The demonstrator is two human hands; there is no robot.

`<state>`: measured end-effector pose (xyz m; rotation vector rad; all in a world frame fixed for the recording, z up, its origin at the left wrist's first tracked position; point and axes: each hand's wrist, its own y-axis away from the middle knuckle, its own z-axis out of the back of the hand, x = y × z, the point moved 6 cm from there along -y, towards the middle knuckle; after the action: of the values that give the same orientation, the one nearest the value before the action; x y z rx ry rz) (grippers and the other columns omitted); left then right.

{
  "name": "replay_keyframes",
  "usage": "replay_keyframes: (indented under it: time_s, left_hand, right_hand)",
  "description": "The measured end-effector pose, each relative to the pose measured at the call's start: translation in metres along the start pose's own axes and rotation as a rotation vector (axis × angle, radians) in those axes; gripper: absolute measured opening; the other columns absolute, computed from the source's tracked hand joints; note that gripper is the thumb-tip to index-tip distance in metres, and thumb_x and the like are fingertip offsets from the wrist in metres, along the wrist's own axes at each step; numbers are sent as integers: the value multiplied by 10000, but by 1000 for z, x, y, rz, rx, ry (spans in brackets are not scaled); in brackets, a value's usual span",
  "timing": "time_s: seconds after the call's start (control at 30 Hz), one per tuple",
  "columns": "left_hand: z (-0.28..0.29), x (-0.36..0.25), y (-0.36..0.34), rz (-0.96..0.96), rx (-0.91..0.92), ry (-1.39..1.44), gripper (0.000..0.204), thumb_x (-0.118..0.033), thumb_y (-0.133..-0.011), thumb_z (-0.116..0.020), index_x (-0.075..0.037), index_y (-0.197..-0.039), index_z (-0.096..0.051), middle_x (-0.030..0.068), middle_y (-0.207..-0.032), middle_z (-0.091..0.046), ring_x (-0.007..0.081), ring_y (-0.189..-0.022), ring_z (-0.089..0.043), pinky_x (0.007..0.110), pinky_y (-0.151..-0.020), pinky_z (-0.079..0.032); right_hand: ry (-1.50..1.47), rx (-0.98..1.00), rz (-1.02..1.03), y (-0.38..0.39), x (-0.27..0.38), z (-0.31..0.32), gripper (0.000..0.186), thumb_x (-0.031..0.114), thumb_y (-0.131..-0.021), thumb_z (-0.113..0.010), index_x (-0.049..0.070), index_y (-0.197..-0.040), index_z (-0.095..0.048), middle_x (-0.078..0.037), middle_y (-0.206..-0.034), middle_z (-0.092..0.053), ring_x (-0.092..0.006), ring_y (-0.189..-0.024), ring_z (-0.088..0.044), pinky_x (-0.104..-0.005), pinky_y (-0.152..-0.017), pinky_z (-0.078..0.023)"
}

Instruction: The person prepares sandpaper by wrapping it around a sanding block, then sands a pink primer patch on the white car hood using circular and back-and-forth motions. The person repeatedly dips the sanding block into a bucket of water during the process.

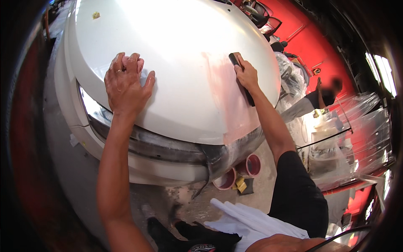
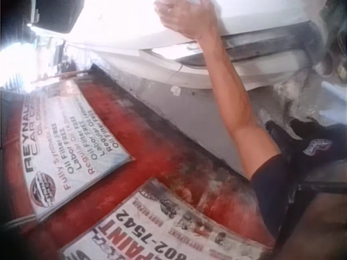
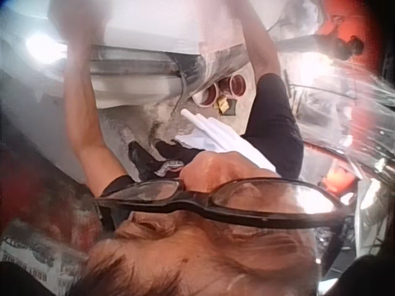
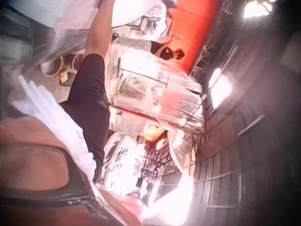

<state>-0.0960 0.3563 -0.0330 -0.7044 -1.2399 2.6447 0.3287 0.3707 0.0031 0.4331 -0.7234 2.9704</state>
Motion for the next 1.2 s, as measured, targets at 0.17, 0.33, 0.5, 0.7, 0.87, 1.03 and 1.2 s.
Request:
replay_keyframes:
  time_s: [0.17, 0.33, 0.5, 0.7, 0.87, 1.03, 1.2]
  left_hand:
    - [13, 25, -7, 2, -17, -64, 595, -387, -841, -789, -194, -1360, -569, 124, -1454, -478, 331, -1395, -456, 534, -1162, -371]
    - [-5, -3, 1, -6, 17, 42, 592, -381, -844, -788, -194, -1361, -570, 122, -1460, -473, 335, -1399, -454, 536, -1168, -366]
    - [8, 24, -8, 16, -8, -70, 590, -374, -842, -789, -191, -1358, -569, 124, -1460, -477, 337, -1395, -458, 541, -1166, -364]
    - [-3, 1, -1, -22, -25, 24, 594, -382, -845, -789, -192, -1361, -566, 126, -1460, -478, 335, -1394, -458, 551, -1167, -361]
    - [11, 27, -8, -10, -39, -89, 598, -385, -846, -790, -195, -1367, -566, 125, -1447, -490, 334, -1375, -477, 544, -1149, -383]
    - [1, 11, -2, -45, -51, -41, 603, -384, -845, -791, -186, -1368, -568, 124, -1448, -490, 332, -1385, -468, 542, -1143, -388]
    - [6, 15, -5, -37, -57, -48, 634, -374, -858, -799, -146, -1392, -546, 161, -1449, -499, 360, -1375, -486, 546, -1143, -397]
  right_hand:
    - [15, -80, 305, 143, 72, -19, 497, 119, -945, -667, 86, -1439, -627, -210, -1359, -665, -357, -1230, -653, -422, -1047, -502]
    - [47, 20, -48, -21, 13, 0, 515, 106, -958, -625, 116, -1472, -597, -225, -1270, -678, -396, -1178, -645, -438, -1009, -509]
    - [-30, -41, 202, 114, 68, -27, 530, 140, -935, -706, 132, -1459, -629, -207, -1372, -661, -411, -1244, -623, -455, -1089, -476]
    - [5, 56, -13, -12, 45, -6, 528, 200, -956, -652, 142, -1477, -599, -199, -1226, -689, -404, -1132, -648, -465, -979, -513]
    - [-118, 38, 177, 90, 107, -26, 504, 132, -951, -653, 115, -1454, -623, -217, -1343, -650, -414, -1195, -628, -464, -1081, -479]
    - [-100, 28, 68, 27, 87, -15, 485, 138, -959, -644, 129, -1444, -621, -200, -1222, -695, -374, -1059, -683, -427, -939, -534]
    - [-164, 8, 144, 38, 89, -23, 479, 168, -967, -645, 123, -1443, -624, -193, -1223, -691, -373, -1141, -655, -438, -983, -514]
